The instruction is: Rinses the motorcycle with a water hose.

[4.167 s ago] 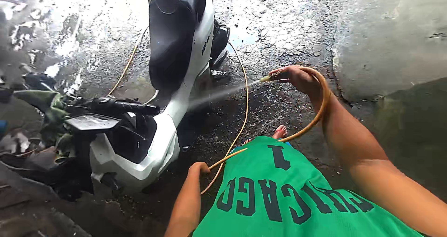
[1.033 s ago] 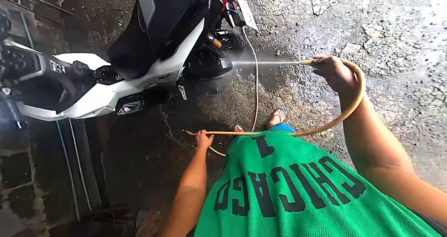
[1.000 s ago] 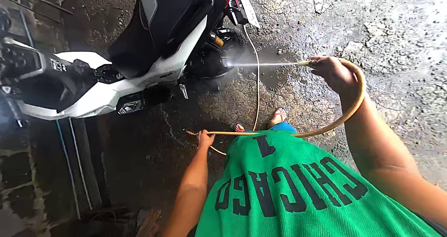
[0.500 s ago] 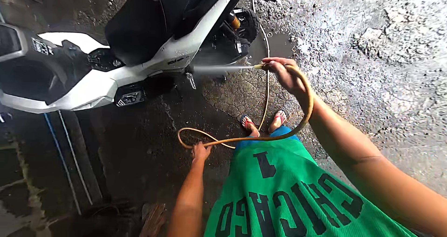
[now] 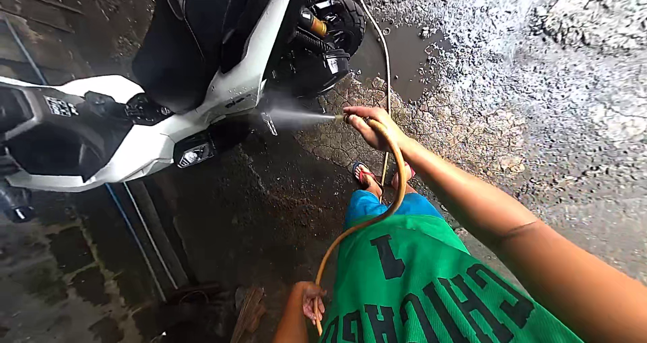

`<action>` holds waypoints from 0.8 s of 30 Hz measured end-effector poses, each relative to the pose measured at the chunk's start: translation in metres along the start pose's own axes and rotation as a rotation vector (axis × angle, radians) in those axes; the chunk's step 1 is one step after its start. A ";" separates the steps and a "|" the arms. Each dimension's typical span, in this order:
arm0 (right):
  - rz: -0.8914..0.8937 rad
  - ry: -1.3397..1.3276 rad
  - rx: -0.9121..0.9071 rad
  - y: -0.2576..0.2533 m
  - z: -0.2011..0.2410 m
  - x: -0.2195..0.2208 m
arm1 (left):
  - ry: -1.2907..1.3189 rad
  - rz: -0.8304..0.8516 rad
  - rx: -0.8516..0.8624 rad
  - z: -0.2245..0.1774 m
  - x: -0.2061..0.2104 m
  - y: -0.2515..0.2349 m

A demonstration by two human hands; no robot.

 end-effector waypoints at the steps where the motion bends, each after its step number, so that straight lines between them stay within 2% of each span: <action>1: -0.003 -0.007 0.024 0.003 -0.003 -0.007 | -0.012 -0.056 0.024 0.000 -0.005 -0.019; 3: -0.083 -0.047 0.088 0.006 -0.015 -0.027 | -0.034 -0.184 0.123 -0.008 -0.024 -0.044; 5: -0.166 -0.132 0.120 0.005 -0.029 -0.044 | -0.079 -0.254 0.314 -0.036 -0.053 -0.048; 7: -0.122 -0.213 0.081 0.009 -0.037 -0.049 | -0.101 -0.192 0.465 -0.084 -0.086 -0.026; 9: -0.115 -0.185 0.045 0.010 -0.043 -0.054 | -0.056 -0.220 0.650 -0.146 -0.126 0.002; 11: -0.211 -0.169 0.063 0.010 -0.050 -0.063 | 0.131 -0.368 0.864 -0.208 -0.175 0.028; 13: -0.241 -0.154 0.092 0.016 -0.043 -0.060 | 0.472 -0.485 1.020 -0.271 -0.232 0.048; 16: -0.150 -0.047 0.083 0.022 -0.042 -0.011 | 0.896 -0.511 1.183 -0.353 -0.319 0.075; 18: -0.167 0.011 0.074 0.029 -0.050 0.019 | 0.982 -0.513 1.283 -0.402 -0.356 0.096; 20: -0.330 0.008 0.106 0.031 -0.053 0.026 | 0.886 -0.574 1.403 -0.452 -0.369 0.118; 21: -0.400 -0.027 0.112 0.031 -0.053 0.027 | 0.746 -0.649 1.483 -0.473 -0.370 0.130; 22: -0.429 -0.060 0.106 0.031 -0.050 0.031 | 0.555 -0.750 1.558 -0.492 -0.370 0.141; 24: -0.364 -0.090 0.055 0.034 -0.044 0.048 | 0.165 -0.991 1.657 -0.525 -0.373 0.161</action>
Point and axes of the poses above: each hand's wrist, its own y-axis away from the middle knuckle, its own x-axis out of the palm, z = x × y, the point moved 1 cm from there along -y, towards the middle knuckle, and after that the axes turned 3 degrees about x, right-handed, at the moved point
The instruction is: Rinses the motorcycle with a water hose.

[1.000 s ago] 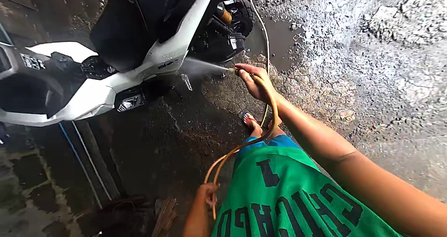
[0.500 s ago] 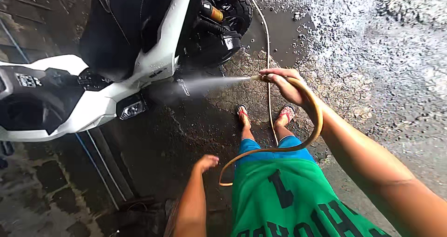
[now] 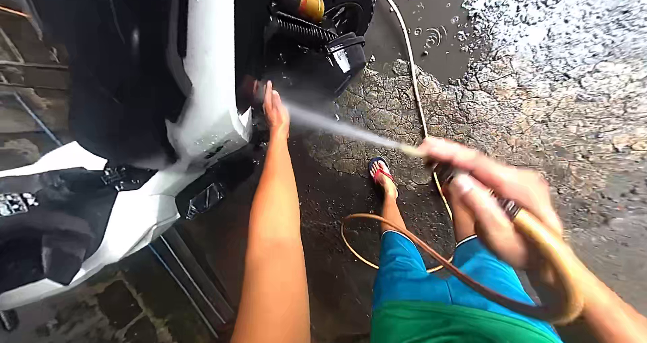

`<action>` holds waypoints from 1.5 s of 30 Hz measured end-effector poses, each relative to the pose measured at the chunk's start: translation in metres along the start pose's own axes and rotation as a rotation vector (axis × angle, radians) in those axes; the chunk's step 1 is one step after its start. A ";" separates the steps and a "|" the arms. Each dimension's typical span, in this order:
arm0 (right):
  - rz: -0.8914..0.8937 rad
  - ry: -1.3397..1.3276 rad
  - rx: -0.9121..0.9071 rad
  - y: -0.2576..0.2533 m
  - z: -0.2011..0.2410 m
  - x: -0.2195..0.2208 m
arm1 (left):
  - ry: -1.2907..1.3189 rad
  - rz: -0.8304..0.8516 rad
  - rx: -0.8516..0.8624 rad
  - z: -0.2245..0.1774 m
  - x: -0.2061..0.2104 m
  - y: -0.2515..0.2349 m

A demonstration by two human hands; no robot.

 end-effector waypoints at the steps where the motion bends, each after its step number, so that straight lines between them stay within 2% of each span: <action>1: 0.024 0.029 -0.028 0.005 0.001 0.006 | -0.071 0.027 0.080 -0.002 0.004 -0.016; 2: -0.007 0.073 -0.052 0.007 0.002 0.008 | -0.097 0.039 0.097 0.002 0.008 -0.030; 5: -0.197 0.095 -0.011 -0.001 -0.001 -0.005 | -0.294 0.099 -0.060 0.025 0.010 -0.055; 6: -0.196 0.067 -0.007 -0.002 -0.002 -0.004 | -0.412 0.111 -0.109 0.030 0.011 -0.060; 8: -0.064 0.037 -0.045 0.007 -0.005 0.012 | -0.544 0.111 -0.201 0.027 0.011 -0.068; 10: 0.011 0.065 -0.116 0.018 -0.008 0.031 | -0.513 0.103 -0.251 0.015 0.011 -0.079; 12: -0.097 0.127 -0.076 0.020 -0.017 0.029 | -0.353 0.020 -0.202 0.005 0.021 -0.085; 14: -0.248 0.157 0.013 0.011 -0.028 0.019 | -0.414 -0.001 -0.047 0.005 0.039 -0.077; 15: -0.241 0.139 0.028 0.006 -0.030 0.018 | -0.505 0.003 0.054 0.009 0.044 -0.068; 17: -0.096 0.109 -0.033 0.003 -0.029 0.026 | -0.590 -0.021 0.187 0.030 0.041 -0.052; 19: -0.010 0.090 -0.110 0.006 -0.030 0.037 | -0.605 0.001 0.167 0.051 0.020 -0.054; 21: -0.059 0.066 -0.102 0.003 -0.035 0.037 | -0.565 0.021 0.065 0.060 0.004 -0.068; 23: -0.129 0.024 -0.078 -0.007 -0.036 0.036 | -0.445 -0.012 -0.099 0.040 0.009 -0.081; 25: -0.130 -0.024 -0.128 -0.014 -0.028 0.043 | -0.141 -0.077 -0.150 0.002 0.028 -0.081; 27: -0.142 -0.024 -0.192 -0.014 -0.021 0.047 | 0.372 -0.170 -0.127 -0.039 0.049 -0.077; 29: -0.253 -0.011 -0.172 -0.011 -0.023 0.031 | 0.817 -0.276 -0.074 -0.076 0.063 -0.070; 32: -0.420 -0.086 -0.084 -0.014 -0.030 -0.002 | 1.188 -0.325 0.006 -0.108 0.075 -0.076; 33: -0.383 -0.120 -0.092 -0.013 -0.026 -0.007 | 1.242 -0.298 -0.003 -0.103 0.076 -0.081; 35: -0.200 -0.144 -0.168 -0.009 -0.015 -0.010 | 1.250 -0.272 -0.142 -0.100 0.073 -0.085; 37: -0.180 -0.102 -0.199 -0.007 -0.012 -0.016 | 1.184 -0.272 -0.206 -0.104 0.066 -0.086; 40: -0.343 -0.098 -0.104 -0.022 -0.023 -0.042 | 1.203 -0.281 -0.068 -0.108 0.063 -0.081; 41: -0.337 -0.138 -0.106 -0.031 -0.021 -0.048 | 1.206 -0.280 -0.040 -0.106 0.064 -0.080; 43: -0.218 -0.188 -0.183 -0.047 -0.014 -0.056 | 1.118 -0.297 -0.040 -0.103 0.068 -0.076; 45: -0.168 -0.133 -0.242 -0.069 -0.012 -0.068 | 1.082 -0.319 -0.036 -0.107 0.069 -0.068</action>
Point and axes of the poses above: each hand's wrist, its own y-axis away from the middle knuckle, its own x-axis out of the palm, z = x × y, the point moved 1 cm from there along -y, towards the middle knuckle, and after that the axes turned 3 degrees about x, right-handed, at the moved point
